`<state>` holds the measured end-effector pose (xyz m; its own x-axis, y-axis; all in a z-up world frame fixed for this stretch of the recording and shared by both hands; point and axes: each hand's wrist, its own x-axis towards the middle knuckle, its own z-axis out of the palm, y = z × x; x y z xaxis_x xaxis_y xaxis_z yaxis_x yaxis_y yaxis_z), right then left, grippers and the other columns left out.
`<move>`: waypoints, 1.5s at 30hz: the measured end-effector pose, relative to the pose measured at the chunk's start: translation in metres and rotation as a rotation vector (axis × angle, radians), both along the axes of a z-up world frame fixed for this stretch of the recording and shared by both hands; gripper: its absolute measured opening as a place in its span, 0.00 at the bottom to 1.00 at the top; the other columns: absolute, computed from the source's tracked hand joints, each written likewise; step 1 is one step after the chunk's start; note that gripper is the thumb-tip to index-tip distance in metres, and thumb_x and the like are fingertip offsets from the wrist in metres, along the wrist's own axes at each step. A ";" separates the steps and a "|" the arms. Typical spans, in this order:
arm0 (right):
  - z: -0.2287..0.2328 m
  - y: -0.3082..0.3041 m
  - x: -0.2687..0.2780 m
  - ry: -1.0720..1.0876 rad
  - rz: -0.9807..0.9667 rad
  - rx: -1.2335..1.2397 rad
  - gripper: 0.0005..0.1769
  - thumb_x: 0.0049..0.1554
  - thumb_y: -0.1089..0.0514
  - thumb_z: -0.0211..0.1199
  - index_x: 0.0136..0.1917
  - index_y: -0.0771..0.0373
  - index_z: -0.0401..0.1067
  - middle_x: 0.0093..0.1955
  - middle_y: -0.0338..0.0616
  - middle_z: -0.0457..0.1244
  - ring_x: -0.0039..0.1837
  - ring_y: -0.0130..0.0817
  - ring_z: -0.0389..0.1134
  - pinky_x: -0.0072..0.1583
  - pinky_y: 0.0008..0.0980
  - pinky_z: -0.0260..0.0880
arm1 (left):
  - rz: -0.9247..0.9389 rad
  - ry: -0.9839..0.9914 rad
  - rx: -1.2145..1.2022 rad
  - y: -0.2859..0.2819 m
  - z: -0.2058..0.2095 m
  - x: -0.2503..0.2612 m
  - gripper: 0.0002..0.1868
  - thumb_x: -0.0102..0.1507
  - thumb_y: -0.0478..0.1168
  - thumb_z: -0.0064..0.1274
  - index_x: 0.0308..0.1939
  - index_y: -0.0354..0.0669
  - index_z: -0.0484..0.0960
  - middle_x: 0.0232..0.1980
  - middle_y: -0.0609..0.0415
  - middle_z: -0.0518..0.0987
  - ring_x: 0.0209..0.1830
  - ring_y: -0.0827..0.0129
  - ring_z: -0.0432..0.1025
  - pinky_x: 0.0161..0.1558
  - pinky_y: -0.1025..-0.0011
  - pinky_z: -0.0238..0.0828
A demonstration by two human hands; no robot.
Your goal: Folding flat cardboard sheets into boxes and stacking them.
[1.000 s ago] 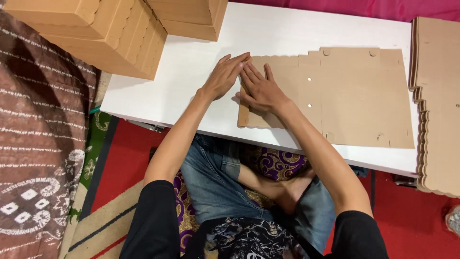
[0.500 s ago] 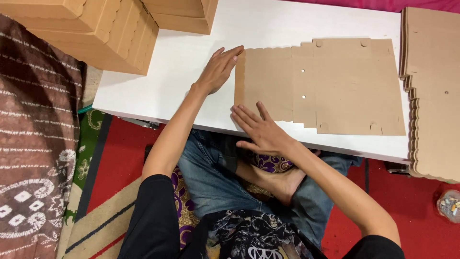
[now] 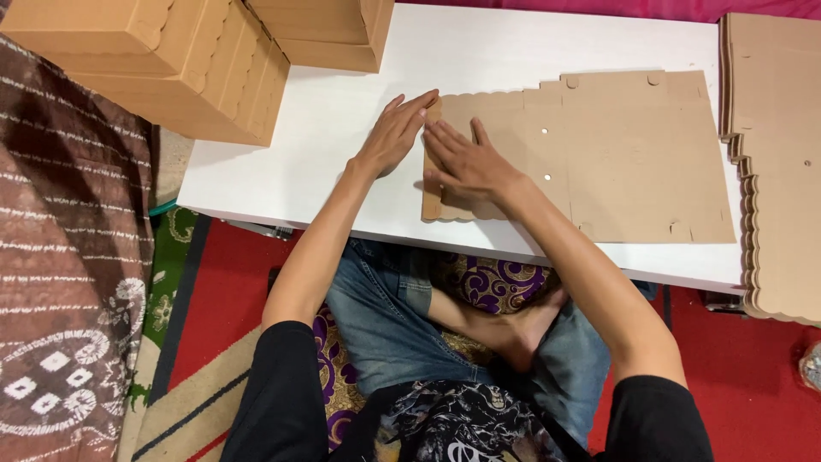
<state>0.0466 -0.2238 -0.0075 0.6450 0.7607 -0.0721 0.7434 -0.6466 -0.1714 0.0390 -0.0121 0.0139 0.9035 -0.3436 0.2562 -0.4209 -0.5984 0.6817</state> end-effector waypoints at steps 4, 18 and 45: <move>0.003 0.007 0.018 0.017 -0.033 -0.008 0.49 0.65 0.22 0.25 0.84 0.57 0.41 0.87 0.47 0.38 0.86 0.40 0.35 0.79 0.64 0.22 | -0.005 0.004 -0.010 -0.002 0.001 0.001 0.28 0.76 0.47 0.21 0.75 0.42 0.65 0.71 0.41 0.73 0.74 0.55 0.64 0.79 0.56 0.34; -0.007 -0.009 -0.058 -0.092 0.193 0.154 0.54 0.62 0.22 0.23 0.82 0.65 0.40 0.85 0.55 0.36 0.84 0.48 0.32 0.76 0.68 0.19 | 0.053 -0.066 0.068 -0.006 -0.002 0.002 0.32 0.72 0.51 0.21 0.70 0.35 0.68 0.72 0.51 0.72 0.73 0.66 0.63 0.77 0.61 0.41; -0.036 -0.025 -0.110 -0.227 0.158 0.119 0.46 0.64 0.26 0.35 0.83 0.57 0.47 0.85 0.45 0.43 0.85 0.39 0.39 0.79 0.58 0.26 | 0.062 -0.023 0.412 -0.042 -0.020 -0.095 0.29 0.75 0.46 0.30 0.74 0.30 0.63 0.78 0.35 0.59 0.81 0.53 0.52 0.77 0.46 0.31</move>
<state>-0.0639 -0.2484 -0.0438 0.5077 0.8473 0.1562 0.8610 -0.5055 -0.0566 -0.0555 -0.0542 -0.0062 0.9214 -0.3665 0.1293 -0.3878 -0.8441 0.3703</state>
